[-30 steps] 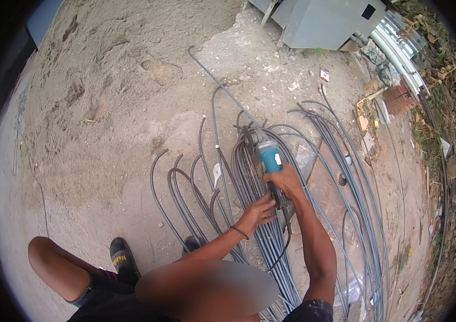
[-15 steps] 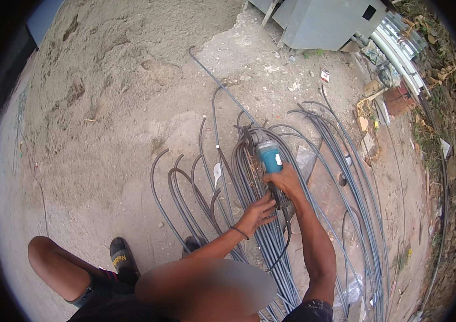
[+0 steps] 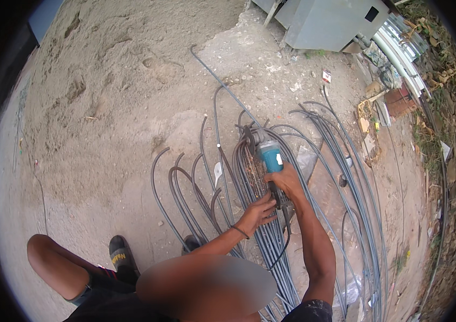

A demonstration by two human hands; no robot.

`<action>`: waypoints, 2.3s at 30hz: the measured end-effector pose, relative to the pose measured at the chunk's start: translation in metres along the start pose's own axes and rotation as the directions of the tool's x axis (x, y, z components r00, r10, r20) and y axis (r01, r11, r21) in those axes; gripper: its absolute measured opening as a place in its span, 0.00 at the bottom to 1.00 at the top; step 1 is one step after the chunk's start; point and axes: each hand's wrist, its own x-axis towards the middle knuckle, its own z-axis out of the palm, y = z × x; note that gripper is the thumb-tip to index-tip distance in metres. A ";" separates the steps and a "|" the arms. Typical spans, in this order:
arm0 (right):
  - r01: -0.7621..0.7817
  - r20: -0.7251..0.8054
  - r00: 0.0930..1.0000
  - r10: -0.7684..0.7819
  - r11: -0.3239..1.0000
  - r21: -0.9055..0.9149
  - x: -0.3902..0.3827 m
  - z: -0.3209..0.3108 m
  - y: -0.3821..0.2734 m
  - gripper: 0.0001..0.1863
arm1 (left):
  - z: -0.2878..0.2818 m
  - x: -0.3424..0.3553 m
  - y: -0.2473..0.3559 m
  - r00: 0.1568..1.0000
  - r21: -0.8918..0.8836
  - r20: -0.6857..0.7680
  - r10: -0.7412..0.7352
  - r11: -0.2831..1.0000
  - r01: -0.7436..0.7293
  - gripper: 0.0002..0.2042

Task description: The person uses an angle grinder to cut through several metal rods while holding them against the ground.

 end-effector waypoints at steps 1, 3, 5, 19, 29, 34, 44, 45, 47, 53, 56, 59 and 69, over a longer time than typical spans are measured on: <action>0.000 0.002 1.000 0.000 1.000 0.000 0.002 0.001 0.003 0.27 | -0.001 0.000 0.000 1.000 -0.004 0.001 -0.002 1.000 0.002 0.43; 0.009 0.012 1.000 -0.009 0.999 0.032 0.005 0.002 0.009 0.27 | 0.000 0.001 -0.001 1.000 -0.008 0.006 -0.007 1.000 0.007 0.43; 0.014 0.011 1.000 -0.014 0.999 0.039 0.005 0.003 0.011 0.27 | 0.000 0.001 -0.002 1.000 -0.007 -0.005 -0.002 1.000 0.002 0.43; 0.011 0.019 1.000 -0.012 0.998 0.055 0.008 0.003 0.012 0.27 | 0.002 0.000 0.001 1.000 0.001 -0.024 -0.018 1.000 0.018 0.41; -0.001 0.033 0.999 -0.001 0.997 0.071 0.005 0.003 0.007 0.28 | 0.000 -0.001 0.001 1.000 0.000 0.003 -0.003 1.000 0.003 0.43; -0.019 0.009 1.000 0.018 0.999 0.041 0.009 0.003 0.013 0.27 | 0.004 -0.003 0.005 1.000 0.008 -0.011 -0.016 1.000 0.016 0.42; 0.001 0.029 1.000 -0.004 0.993 0.116 0.001 0.002 -0.002 0.23 | 0.002 -0.001 0.004 1.000 -0.001 -0.022 -0.012 1.000 0.012 0.41; -0.019 0.035 0.999 0.015 0.995 0.102 0.002 0.002 -0.002 0.25 | 0.002 -0.001 0.005 1.000 -0.001 -0.023 -0.011 1.000 0.011 0.41; -0.023 0.034 0.999 0.020 0.995 0.100 0.002 0.002 -0.003 0.25 | 0.002 -0.001 0.006 0.999 0.010 -0.049 -0.011 1.000 0.011 0.41; -0.025 0.035 0.999 0.022 0.994 0.106 0.010 0.004 0.005 0.25 | 0.002 -0.001 0.006 1.000 -0.007 -0.026 0.003 1.000 -0.004 0.40; -0.011 0.038 0.999 0.006 0.993 0.118 0.010 0.005 0.005 0.25 | 0.002 0.000 0.004 0.999 -0.020 -0.046 0.000 1.000 -0.001 0.40; -0.009 0.041 0.999 0.004 0.991 0.130 0.009 0.005 0.003 0.25 | 0.002 0.000 0.004 0.998 -0.017 -0.051 0.020 1.000 -0.021 0.40; -0.037 0.040 0.999 0.032 0.992 0.119 0.007 0.002 -0.004 0.23 | 0.001 0.000 0.006 1.000 -0.034 -0.008 -0.001 0.999 0.000 0.40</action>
